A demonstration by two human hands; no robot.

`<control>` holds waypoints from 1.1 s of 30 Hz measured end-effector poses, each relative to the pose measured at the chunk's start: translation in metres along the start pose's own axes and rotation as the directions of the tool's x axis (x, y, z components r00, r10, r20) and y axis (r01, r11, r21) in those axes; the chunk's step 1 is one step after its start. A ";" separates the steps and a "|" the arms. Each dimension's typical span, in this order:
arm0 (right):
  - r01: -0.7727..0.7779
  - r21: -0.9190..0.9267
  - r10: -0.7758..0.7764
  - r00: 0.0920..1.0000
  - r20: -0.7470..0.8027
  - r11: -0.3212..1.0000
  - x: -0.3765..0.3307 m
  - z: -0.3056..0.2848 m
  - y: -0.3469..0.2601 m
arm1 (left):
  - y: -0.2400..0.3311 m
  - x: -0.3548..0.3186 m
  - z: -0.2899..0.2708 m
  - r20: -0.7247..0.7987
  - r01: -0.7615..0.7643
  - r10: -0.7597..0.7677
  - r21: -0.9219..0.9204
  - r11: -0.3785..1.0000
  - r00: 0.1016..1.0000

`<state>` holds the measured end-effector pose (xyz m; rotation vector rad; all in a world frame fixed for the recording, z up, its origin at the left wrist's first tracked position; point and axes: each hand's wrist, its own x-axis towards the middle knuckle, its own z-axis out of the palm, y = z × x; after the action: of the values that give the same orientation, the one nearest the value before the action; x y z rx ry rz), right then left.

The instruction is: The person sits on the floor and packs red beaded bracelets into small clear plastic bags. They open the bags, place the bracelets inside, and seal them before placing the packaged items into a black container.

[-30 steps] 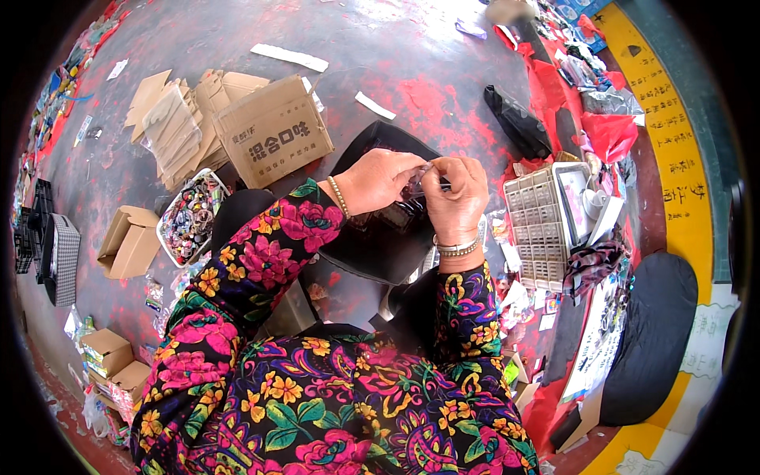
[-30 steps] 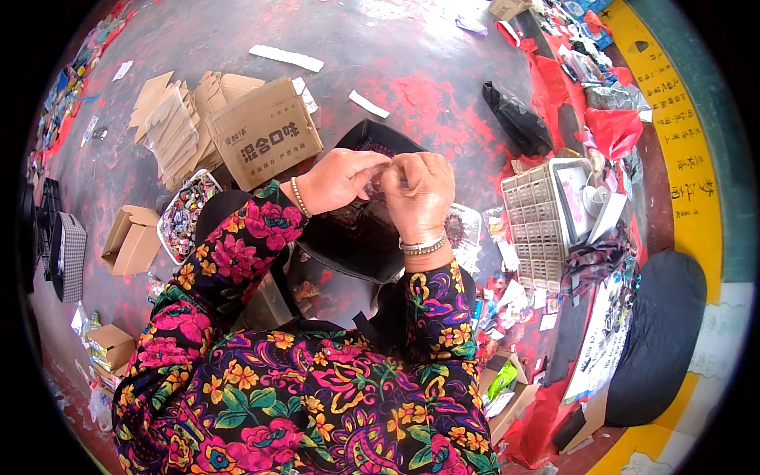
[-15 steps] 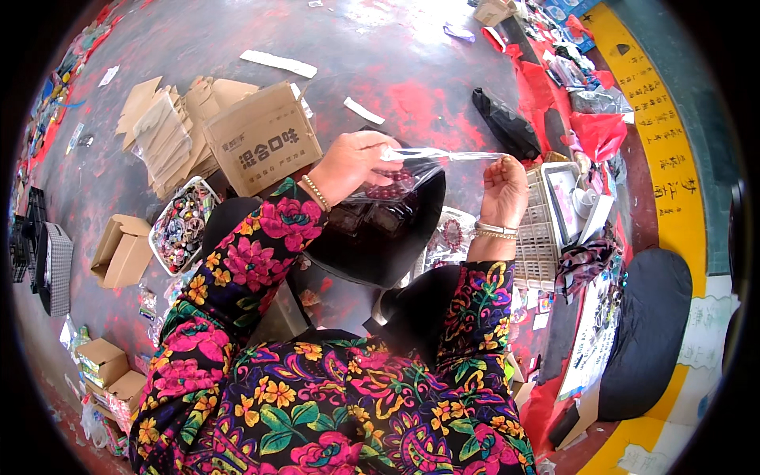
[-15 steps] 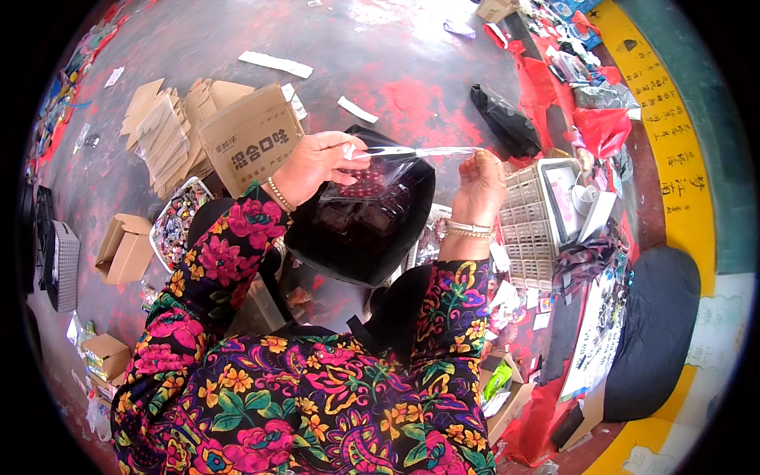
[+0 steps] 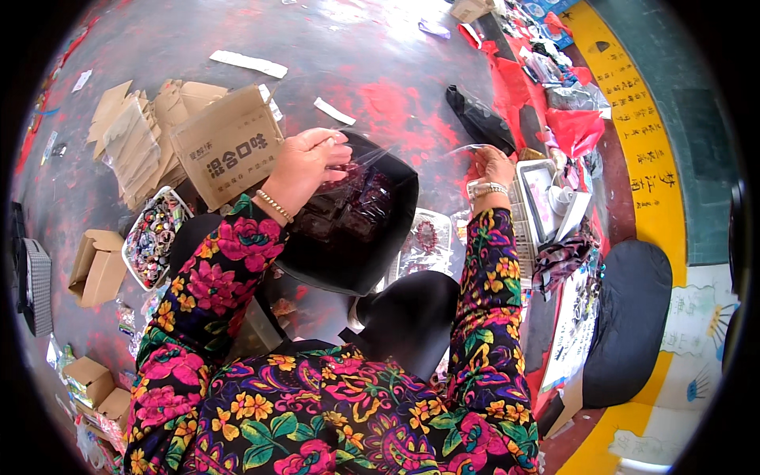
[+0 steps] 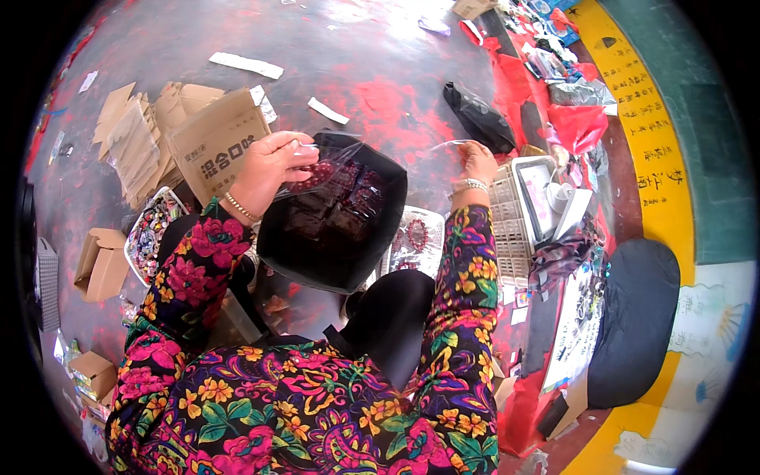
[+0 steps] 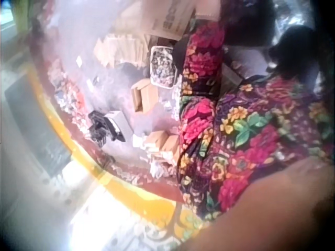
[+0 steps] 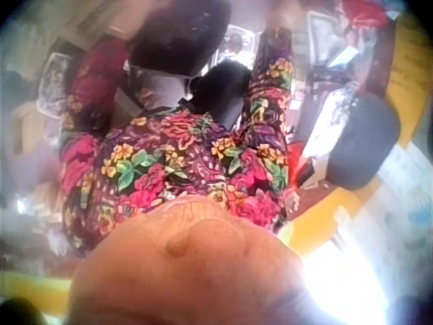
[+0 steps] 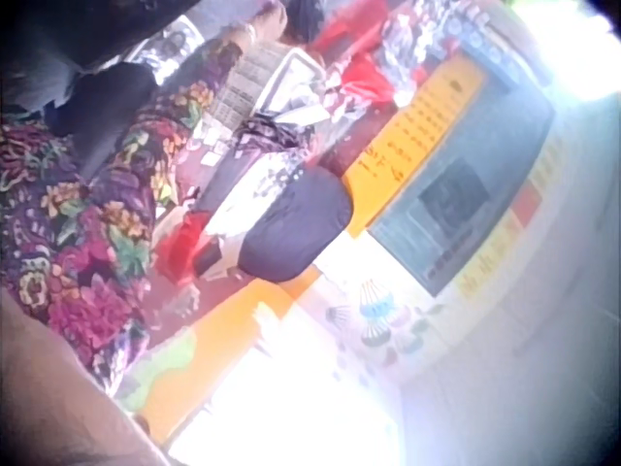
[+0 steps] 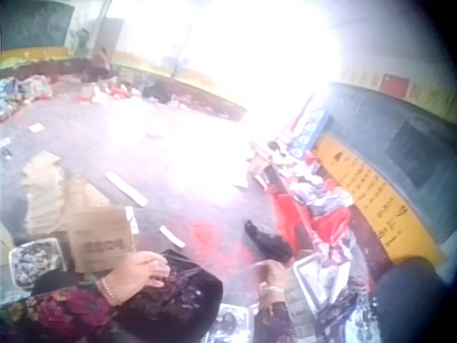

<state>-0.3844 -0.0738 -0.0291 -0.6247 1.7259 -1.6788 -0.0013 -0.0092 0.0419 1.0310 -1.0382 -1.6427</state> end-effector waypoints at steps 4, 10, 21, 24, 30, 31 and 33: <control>-0.016 -0.021 0.015 0.999 -0.052 1.000 0.040 -0.005 0.028 | -0.001 0.000 -0.002 0.005 0.007 -0.007 0.027 1.000 1.000; -0.074 0.102 0.091 0.981 -0.174 0.992 0.064 -0.006 0.042 | 0.004 -0.006 0.004 0.003 0.002 -0.002 0.057 0.998 1.000; -0.111 -0.107 0.102 0.991 -0.091 0.988 0.059 0.004 0.021 | 0.005 -0.008 0.009 0.013 0.013 -0.014 0.061 0.998 1.000; -0.028 0.068 0.039 0.984 -0.172 0.997 0.070 0.009 0.031 | 0.002 -0.007 0.007 0.015 0.013 -0.014 0.070 0.997 1.000; 0.093 -0.106 -0.103 0.991 -0.089 0.990 0.096 -0.014 0.038 | 0.002 -0.006 0.013 0.031 0.013 -0.015 0.058 0.998 0.999; 0.122 -0.149 -0.130 0.990 -0.050 0.981 0.083 0.000 0.033 | 0.002 -0.008 0.010 0.018 0.013 -0.014 0.057 0.998 1.000; -0.061 -0.183 0.053 0.997 -0.050 0.981 0.065 0.007 0.015 | 0.001 -0.009 0.006 0.013 0.011 -0.012 0.046 0.999 1.000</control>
<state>-0.4220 -0.1250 -0.0520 -0.6187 1.9282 -1.5153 -0.0047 0.0006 0.0458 1.0595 -1.0855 -1.6438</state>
